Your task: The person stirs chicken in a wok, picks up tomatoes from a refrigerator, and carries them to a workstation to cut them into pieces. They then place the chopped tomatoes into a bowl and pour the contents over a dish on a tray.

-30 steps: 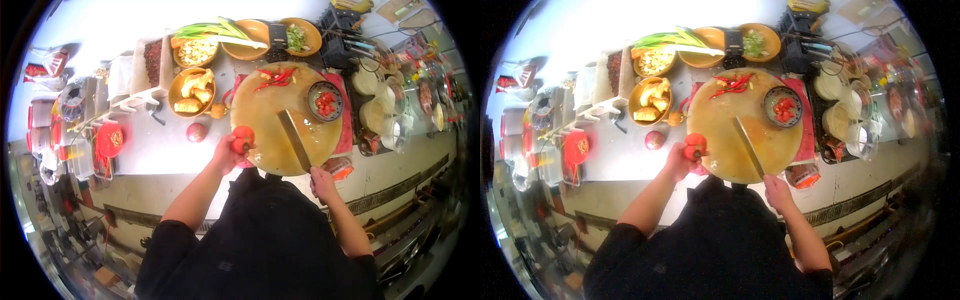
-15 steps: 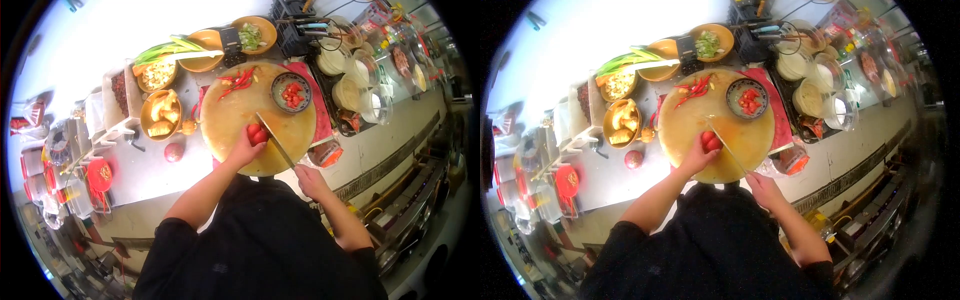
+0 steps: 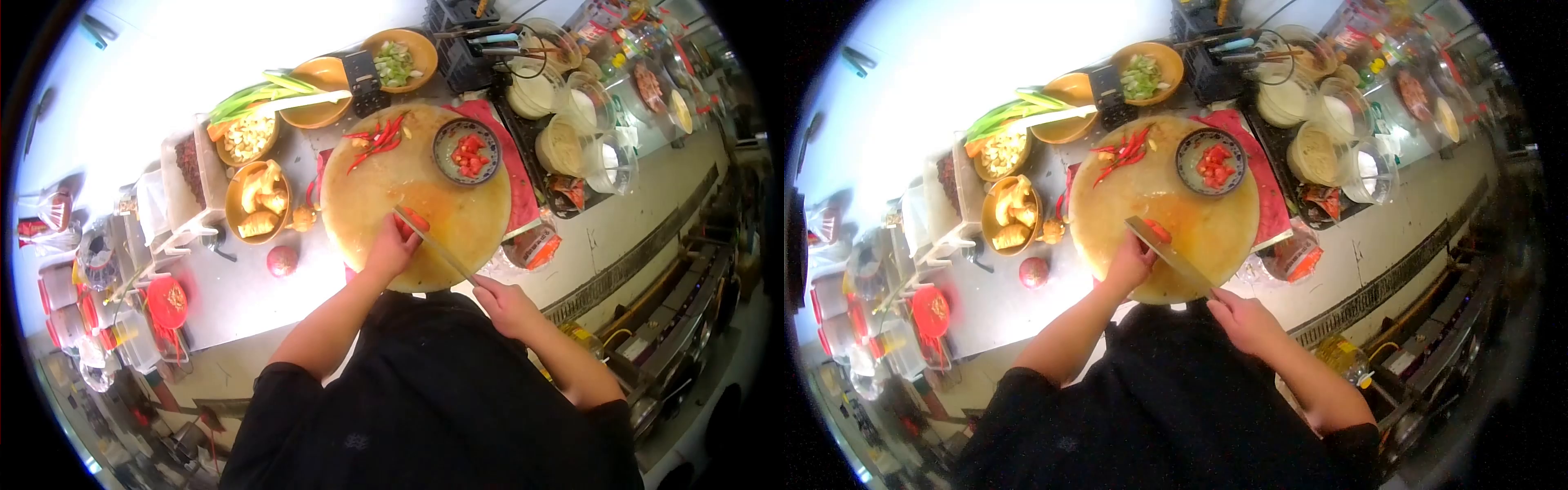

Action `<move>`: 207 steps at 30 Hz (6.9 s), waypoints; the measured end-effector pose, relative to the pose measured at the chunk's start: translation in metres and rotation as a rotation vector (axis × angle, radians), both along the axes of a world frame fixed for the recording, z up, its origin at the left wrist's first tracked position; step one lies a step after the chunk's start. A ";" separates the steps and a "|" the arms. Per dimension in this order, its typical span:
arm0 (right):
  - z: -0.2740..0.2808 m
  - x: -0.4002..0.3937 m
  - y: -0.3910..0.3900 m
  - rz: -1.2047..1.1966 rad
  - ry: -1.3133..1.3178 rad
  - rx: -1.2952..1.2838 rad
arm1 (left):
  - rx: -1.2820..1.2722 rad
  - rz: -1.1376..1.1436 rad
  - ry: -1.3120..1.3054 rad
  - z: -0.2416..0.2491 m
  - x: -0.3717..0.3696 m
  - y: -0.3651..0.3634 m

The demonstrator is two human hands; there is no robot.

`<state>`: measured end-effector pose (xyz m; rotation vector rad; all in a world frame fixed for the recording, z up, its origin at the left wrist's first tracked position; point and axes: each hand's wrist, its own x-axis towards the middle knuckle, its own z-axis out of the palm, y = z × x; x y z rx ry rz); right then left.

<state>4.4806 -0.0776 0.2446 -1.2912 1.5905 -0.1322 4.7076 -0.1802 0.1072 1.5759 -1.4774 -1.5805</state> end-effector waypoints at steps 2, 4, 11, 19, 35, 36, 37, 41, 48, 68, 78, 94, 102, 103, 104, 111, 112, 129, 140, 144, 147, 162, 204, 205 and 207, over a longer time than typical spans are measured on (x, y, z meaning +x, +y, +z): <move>-0.006 0.003 -0.005 -0.004 -0.071 -0.074 | 0.021 -0.045 -0.168 0.017 -0.003 -0.001; -0.011 0.009 -0.015 -0.002 -0.086 -0.098 | -0.012 -0.023 -0.114 0.009 -0.003 0.001; -0.024 0.043 -0.067 -0.044 -0.222 -0.245 | 0.061 -0.069 -0.210 0.018 -0.004 -0.007; -0.032 0.021 -0.026 -0.070 -0.149 -0.139 | -0.074 0.015 -0.066 -0.020 -0.002 0.001; -0.052 0.022 -0.031 -0.040 -0.038 -0.002 | 0.029 -0.134 -0.107 -0.004 0.027 -0.014; -0.053 0.013 -0.018 -0.037 -0.034 -0.003 | 0.028 -0.132 -0.104 -0.009 0.034 -0.010; -0.056 0.005 -0.005 -0.048 0.018 0.012 | -0.046 -0.162 -0.150 -0.011 0.042 -0.003; -0.050 -0.008 0.009 -0.101 0.008 0.038 | -0.149 -0.363 -0.435 0.030 0.057 0.005; -0.043 -0.020 0.041 -0.334 -0.037 -0.004 | -0.441 -0.448 -0.404 0.025 0.024 -0.024; -0.022 -0.080 0.136 -1.097 -0.244 -0.048 | -0.478 -1.058 -0.850 0.070 -0.126 -0.035; -0.030 -0.101 0.143 -1.032 -0.259 -0.094 | -0.641 -0.793 -0.331 0.057 -0.146 0.044; -0.016 -0.036 0.004 -0.107 -0.083 0.021 | -0.581 -0.132 -0.399 -0.002 0.032 0.012; -0.011 -0.017 -0.002 -0.037 -0.076 -0.018 | -0.717 -0.133 -0.313 -0.001 0.022 0.010; -0.010 -0.014 -0.003 -0.009 -0.080 -0.062 | -0.767 -0.119 -0.303 -0.010 0.020 0.008; -0.006 -0.011 -0.004 -0.009 -0.077 -0.063 | -0.816 -0.105 -0.293 -0.018 0.019 0.007; 0.008 0.003 -0.018 0.039 -0.016 0.011 | -1.022 -0.146 -0.464 -0.003 0.018 0.000; 0.009 0.004 -0.023 0.065 -0.006 0.058 | -1.021 -0.140 -0.458 -0.005 0.018 -0.001; -0.062 0.000 -0.015 0.042 0.000 0.005 | -0.576 0.050 -0.510 -0.021 0.052 -0.002; -0.031 -0.017 0.013 -0.230 0.006 -0.054 | -0.899 -0.410 -0.451 0.004 0.000 -0.030; -0.023 -0.011 -0.001 -0.151 0.022 -0.071 | -0.834 -0.510 -0.383 -0.007 -0.002 -0.029; -0.017 -0.005 -0.009 -0.067 0.071 -0.078 | -0.960 -0.517 -0.442 -0.008 -0.001 -0.026; -0.054 0.011 -0.049 0.156 0.165 -0.051 | -0.887 -0.420 -0.379 -0.020 0.003 -0.014; -0.028 -0.013 0.010 -0.123 0.076 -0.078 | -0.844 -0.386 -0.341 -0.024 -0.014 -0.019; -0.038 -0.011 0.008 -0.086 0.104 -0.068 | -0.844 -0.385 -0.339 -0.026 -0.014 -0.020; -0.065 -0.009 -0.001 -0.076 0.081 -0.094 | -0.882 -0.424 -0.383 -0.028 -0.013 -0.021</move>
